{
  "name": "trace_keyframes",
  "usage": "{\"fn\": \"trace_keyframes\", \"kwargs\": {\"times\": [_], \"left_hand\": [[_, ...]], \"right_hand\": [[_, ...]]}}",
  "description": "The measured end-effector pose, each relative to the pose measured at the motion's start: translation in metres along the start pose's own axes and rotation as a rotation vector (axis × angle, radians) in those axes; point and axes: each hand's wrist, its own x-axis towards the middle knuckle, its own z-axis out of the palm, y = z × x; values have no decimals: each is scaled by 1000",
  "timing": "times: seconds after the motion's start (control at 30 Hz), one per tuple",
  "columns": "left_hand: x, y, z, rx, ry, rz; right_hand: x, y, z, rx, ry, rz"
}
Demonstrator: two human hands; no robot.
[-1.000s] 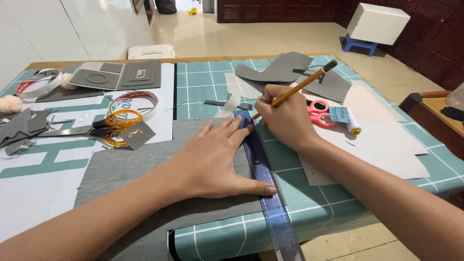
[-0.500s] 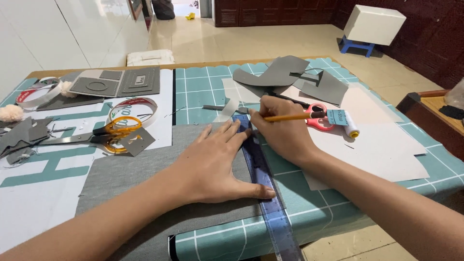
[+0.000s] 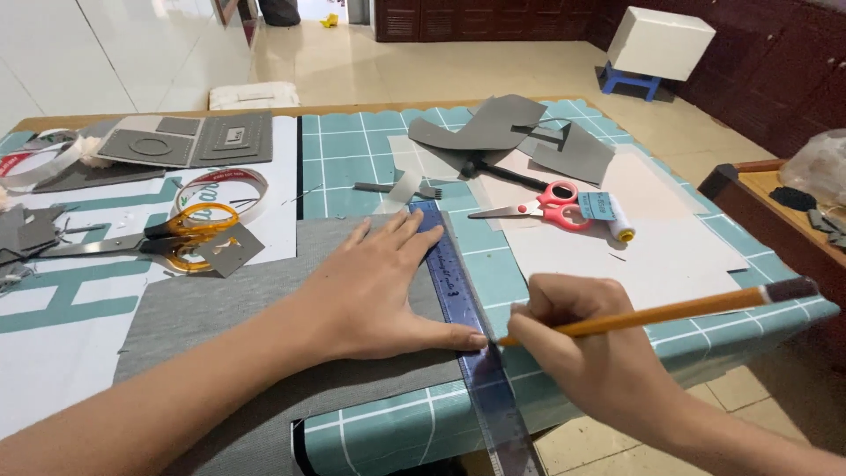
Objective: Cutting out shapes from grey synthetic leather and marking lines with a ruler and pencil for assembly.
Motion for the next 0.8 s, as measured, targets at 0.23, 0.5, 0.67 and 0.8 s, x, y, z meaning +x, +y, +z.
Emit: {"fn": "trace_keyframes", "kwargs": {"times": [0.23, 0.5, 0.67, 0.8], "left_hand": [[-1, 1, -2, -9, -29, -25], [-2, 2, -4, -9, -23, -20], [-2, 1, -3, -10, -22, -10], [-1, 1, -3, -9, -18, -12]], "right_hand": [[-6, 11, 2, 146, 51, 147], [-3, 12, 0, 195, 30, 183], [0, 8, -1, 173, -2, 255], [11, -9, -3, 128, -53, 203]]}}
